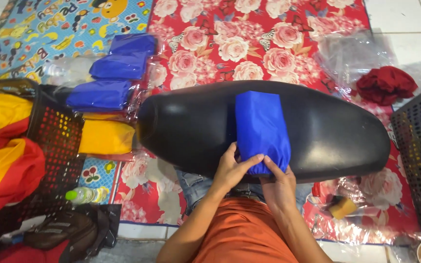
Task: Fitting a blue elasticated fabric cover onto a black motorcycle seat by stretching and smoothing it.
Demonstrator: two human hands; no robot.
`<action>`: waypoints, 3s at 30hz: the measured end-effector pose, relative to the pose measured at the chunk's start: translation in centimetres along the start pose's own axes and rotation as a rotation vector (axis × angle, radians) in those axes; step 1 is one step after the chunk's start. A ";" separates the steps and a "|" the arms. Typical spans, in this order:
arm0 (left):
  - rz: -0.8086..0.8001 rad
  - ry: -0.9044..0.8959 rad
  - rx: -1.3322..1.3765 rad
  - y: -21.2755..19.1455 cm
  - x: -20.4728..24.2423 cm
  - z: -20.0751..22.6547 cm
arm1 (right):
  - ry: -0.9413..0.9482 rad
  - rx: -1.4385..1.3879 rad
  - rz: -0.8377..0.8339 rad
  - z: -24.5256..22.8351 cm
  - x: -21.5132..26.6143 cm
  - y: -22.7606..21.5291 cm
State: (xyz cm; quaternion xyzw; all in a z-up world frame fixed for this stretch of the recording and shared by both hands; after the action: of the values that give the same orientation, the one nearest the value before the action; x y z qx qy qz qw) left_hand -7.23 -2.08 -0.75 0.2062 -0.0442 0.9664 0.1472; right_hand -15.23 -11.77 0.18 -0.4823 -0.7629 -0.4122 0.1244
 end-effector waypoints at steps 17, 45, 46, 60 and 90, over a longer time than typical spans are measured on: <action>-0.381 0.333 0.127 -6.2 -7.6 9.6 | 0.035 0.097 -0.106 -2.7 0.2 -3.4; -0.217 0.547 -0.398 -4.7 -11.0 8.3 | -0.053 0.085 0.038 0.0 -1.3 -4.4; -0.200 0.543 -0.447 -4.7 -11.0 8.4 | -0.048 0.091 0.042 -0.1 -1.2 -4.3; 0.106 0.791 -0.568 -3.6 -5.3 9.2 | -0.084 0.067 0.091 -1.4 0.0 -0.4; 0.301 0.546 -0.266 -0.4 -0.2 1.6 | -0.302 0.272 -0.028 1.2 -7.6 -2.2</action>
State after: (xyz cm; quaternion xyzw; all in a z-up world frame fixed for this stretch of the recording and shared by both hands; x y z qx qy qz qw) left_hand -6.30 -1.95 0.62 -0.0901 -0.1586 0.9826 0.0349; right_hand -13.04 -16.08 -6.20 -0.5068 -0.8281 -0.2303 0.0668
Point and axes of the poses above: each hand's wrist, its own x-axis away from the middle knuckle, its own y-axis out of the palm, z = x × y, the point moved 2 cm from there along -x, towards the middle knuckle, and after that the axes turned 7 degrees about z, right-handed, at the moved point
